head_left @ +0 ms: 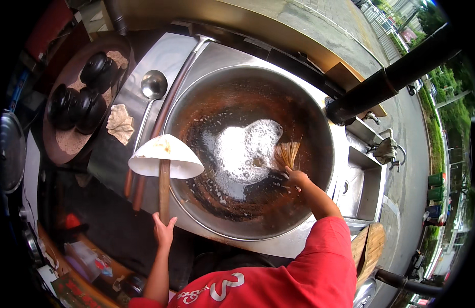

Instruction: The person cleans a large wok by scrubbing the interior surface with a bamboo brush and soapy water, periodically pouring water from a bowl onto the sides of the wok.

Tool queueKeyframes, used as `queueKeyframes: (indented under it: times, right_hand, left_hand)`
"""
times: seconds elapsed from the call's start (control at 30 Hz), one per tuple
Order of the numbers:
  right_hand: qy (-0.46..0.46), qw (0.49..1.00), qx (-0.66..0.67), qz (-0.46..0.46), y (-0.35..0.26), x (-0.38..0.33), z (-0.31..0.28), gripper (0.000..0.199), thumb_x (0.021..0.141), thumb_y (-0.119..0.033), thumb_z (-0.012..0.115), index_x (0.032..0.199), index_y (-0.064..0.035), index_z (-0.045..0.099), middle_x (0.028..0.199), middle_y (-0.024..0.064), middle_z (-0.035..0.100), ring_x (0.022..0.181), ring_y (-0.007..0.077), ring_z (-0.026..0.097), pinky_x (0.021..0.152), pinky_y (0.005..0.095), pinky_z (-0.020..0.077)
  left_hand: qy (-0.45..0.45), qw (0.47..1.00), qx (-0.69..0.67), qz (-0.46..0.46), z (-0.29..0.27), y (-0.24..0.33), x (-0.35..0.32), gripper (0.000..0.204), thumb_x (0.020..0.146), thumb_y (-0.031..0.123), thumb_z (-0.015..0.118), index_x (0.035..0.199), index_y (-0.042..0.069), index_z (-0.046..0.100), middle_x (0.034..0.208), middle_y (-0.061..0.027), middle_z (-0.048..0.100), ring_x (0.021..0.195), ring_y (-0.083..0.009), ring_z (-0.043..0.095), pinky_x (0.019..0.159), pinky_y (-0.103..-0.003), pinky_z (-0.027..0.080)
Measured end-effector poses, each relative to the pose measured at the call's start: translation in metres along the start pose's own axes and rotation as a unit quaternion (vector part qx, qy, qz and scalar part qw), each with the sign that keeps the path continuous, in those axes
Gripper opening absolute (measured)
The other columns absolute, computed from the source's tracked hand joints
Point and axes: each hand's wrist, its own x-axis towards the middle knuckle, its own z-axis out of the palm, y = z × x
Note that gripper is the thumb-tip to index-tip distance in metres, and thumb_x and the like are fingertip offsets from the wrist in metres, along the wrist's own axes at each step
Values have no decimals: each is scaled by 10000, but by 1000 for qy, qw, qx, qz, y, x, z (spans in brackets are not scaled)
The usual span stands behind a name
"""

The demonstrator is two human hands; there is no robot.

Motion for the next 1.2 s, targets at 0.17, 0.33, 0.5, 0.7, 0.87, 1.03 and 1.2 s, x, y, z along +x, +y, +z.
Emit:
queueKeyframes:
  times: [0.17,0.33,0.5,0.7,0.87,1.03,1.2]
  right_hand:
    - [-230,967,93,-59,-27,-83,30,933,812,-198,592,1479,-351,-42,701,124,597,446,158,554,387,285,412]
    - [-294,906,220,-211,-134,-98,42,992,751,-50,534,1465,-405,-55,723,122,591,440,178,550,346,300,388]
    - [-67,891,327,-308,-256,-24,-2,952,761,-11,497,1476,-328,-44,1024,292,600,545,282,625,493,374,530]
    - [253,954,148,-59,-232,123,-120,940,786,-69,557,1475,-387,3,1117,147,639,955,282,658,791,384,526]
    - [137,960,111,218,-111,138,-138,1009,797,-40,638,1452,-455,-8,1109,28,657,784,232,670,414,456,501]
    - [108,986,7,131,-22,79,-44,934,799,-132,652,1487,-353,62,1239,74,586,1007,266,636,611,461,551]
    - [-141,982,128,-6,-3,-25,22,1059,665,-5,619,1499,-256,17,895,151,641,636,231,622,534,372,543]
  left_hand:
    - [10,1000,20,9,2,0,0,640,772,308,741,1221,33,377,1066,-281,577,981,-460,555,806,-472,446]
    - [13,1000,20,12,2,1,-1,643,774,304,739,1218,20,372,1071,-289,570,984,-465,551,813,-471,442]
    - [-6,1000,13,-9,1,-2,0,640,770,300,744,1208,18,372,1057,-287,576,975,-462,557,805,-471,445]
    - [-11,1000,23,-10,-1,6,2,642,770,296,745,1211,25,367,1054,-288,578,973,-460,561,809,-469,446]
    - [-13,999,44,-8,-1,9,3,633,775,282,742,1202,18,357,1065,-289,570,980,-462,556,822,-466,439]
    - [-27,998,7,-47,4,-10,10,638,786,286,734,1190,2,330,1078,-314,547,985,-471,549,832,-465,430]
    - [-22,999,6,-41,3,-6,6,658,786,306,734,1191,4,312,1082,-312,543,993,-460,548,833,-463,422]
